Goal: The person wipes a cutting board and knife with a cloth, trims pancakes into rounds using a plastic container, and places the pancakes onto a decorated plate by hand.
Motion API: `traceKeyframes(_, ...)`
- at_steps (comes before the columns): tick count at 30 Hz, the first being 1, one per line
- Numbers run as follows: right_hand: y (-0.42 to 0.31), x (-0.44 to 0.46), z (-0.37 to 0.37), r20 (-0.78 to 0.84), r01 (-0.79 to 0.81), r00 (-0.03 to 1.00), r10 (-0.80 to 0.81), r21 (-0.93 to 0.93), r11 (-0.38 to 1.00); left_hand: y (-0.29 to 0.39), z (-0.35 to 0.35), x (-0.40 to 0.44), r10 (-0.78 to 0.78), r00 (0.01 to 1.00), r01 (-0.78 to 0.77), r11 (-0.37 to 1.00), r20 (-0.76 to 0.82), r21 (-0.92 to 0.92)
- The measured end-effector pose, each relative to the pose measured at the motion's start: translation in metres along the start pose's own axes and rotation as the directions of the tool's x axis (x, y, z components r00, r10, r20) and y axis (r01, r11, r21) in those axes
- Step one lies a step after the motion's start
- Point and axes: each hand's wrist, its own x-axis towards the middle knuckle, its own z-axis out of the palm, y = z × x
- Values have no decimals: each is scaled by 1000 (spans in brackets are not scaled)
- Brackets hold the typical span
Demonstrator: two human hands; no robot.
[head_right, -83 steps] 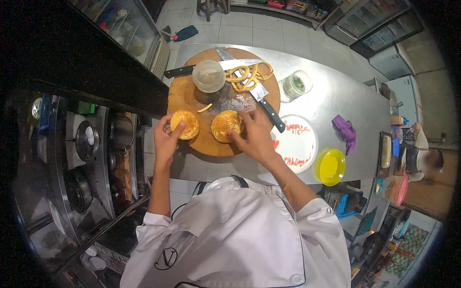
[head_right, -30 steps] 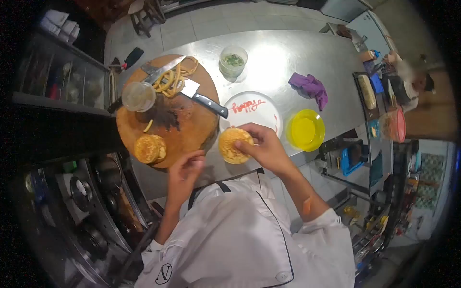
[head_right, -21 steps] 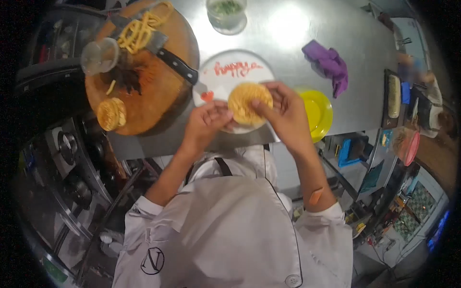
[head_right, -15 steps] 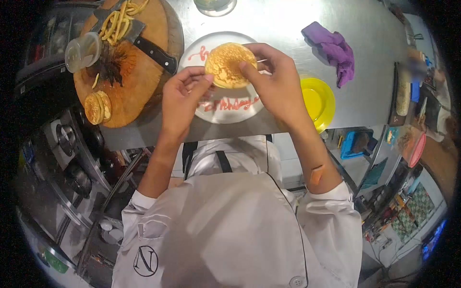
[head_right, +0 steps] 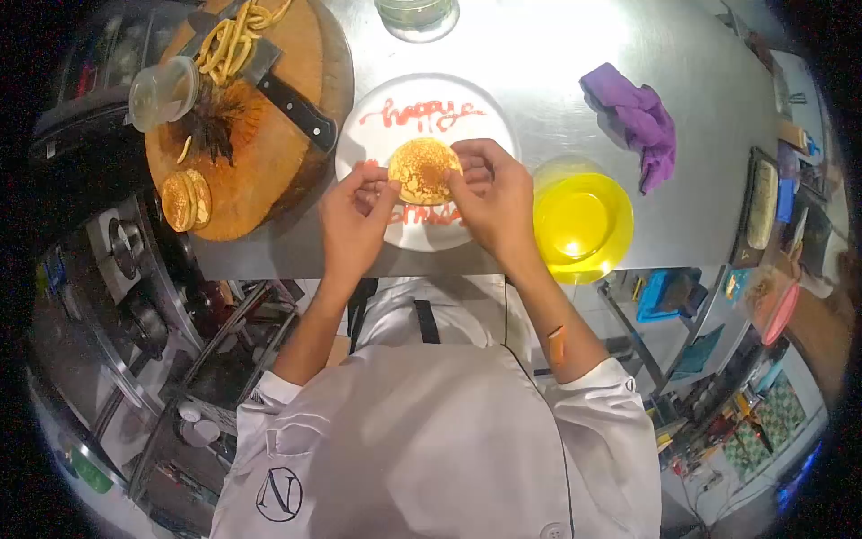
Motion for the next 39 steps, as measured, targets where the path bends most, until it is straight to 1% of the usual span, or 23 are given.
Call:
traceKeyframes(4,3,-1,2,-33,13,999,-13,-19,1000,1,3,-1,12,1000,-11,999,-27,38)
traceKeyframes(6,5,-1,2,-35,7,999,-8,-23,1000,-1,4,0,130,990,-117,974,-55,193)
traceKeyframes(7,6,-1,3,-40,5,999,-6,-26,1000,-1,3,0,128,990,-115,974,-56,194)
traceKeyframes(9,4,0,5,-44,10,999,-11,-19,1000,2,3,1,235,970,-206,929,-61,308)
traceKeyframes(12,4,0,6,-56,22,998,-23,-20,1000,12,4,-2,249,965,-211,919,-78,333)
traceKeyframes(14,4,1,7,-62,32,997,-33,-24,999,16,4,-2,230,970,-191,919,-75,346)
traceKeyframes(16,4,3,6,-70,63,995,-66,-43,997,15,5,-2,211,975,-172,918,-72,358)
traceKeyframes(19,3,5,6,-84,62,994,-67,-61,996,9,8,-2,209,973,-158,909,-93,385)
traceKeyframes(20,2,4,6,-85,62,994,-67,-61,996,8,8,-2,244,966,-188,890,-86,417)
traceKeyframes(21,-1,3,6,-90,84,991,-95,-112,990,8,8,-2,279,957,-217,868,-78,447)
traceKeyframes(22,-2,2,6,-93,107,988,-123,-162,981,9,9,-2,279,957,-217,867,-77,448)
traceKeyframes(23,-3,1,5,-93,107,988,-123,-161,981,11,9,-3,246,967,-188,870,-70,456)
traceKeyframes(24,-4,1,5,-96,134,982,-160,-231,964,12,8,-4,212,975,-159,871,-63,465)
traceKeyframes(25,-5,1,5,-97,160,976,-197,-299,941,11,8,-5,212,975,-160,871,-63,466)
traceKeyframes(27,-5,2,4,-96,163,975,-203,-316,935,8,8,-6,297,953,-225,820,-54,527)
traceKeyframes(28,-5,2,4,-95,165,974,-207,-334,928,9,8,-7,297,953,-226,819,-53,527)
traceKeyframes(30,0,2,4,-96,174,972,-216,-330,928,13,7,-7,384,923,-304,762,-21,572)
traceKeyframes(32,1,2,4,-96,182,970,-224,-326,928,14,8,-8,406,914,-335,746,7,576)
traceKeyframes(35,-6,0,5,-88,165,973,-213,-378,911,16,9,-7,454,890,-391,705,47,591)
traceKeyframes(36,-8,0,5,-87,192,964,-251,-428,883,16,10,-6,480,875,-416,682,61,602)
traceKeyframes(37,-9,-1,5,-83,217,954,-289,-478,851,17,10,-7,480,875,-415,682,60,602)
traceKeyframes(39,-13,-2,6,-77,210,957,-280,-483,850,19,11,-7,401,911,-374,710,93,597)
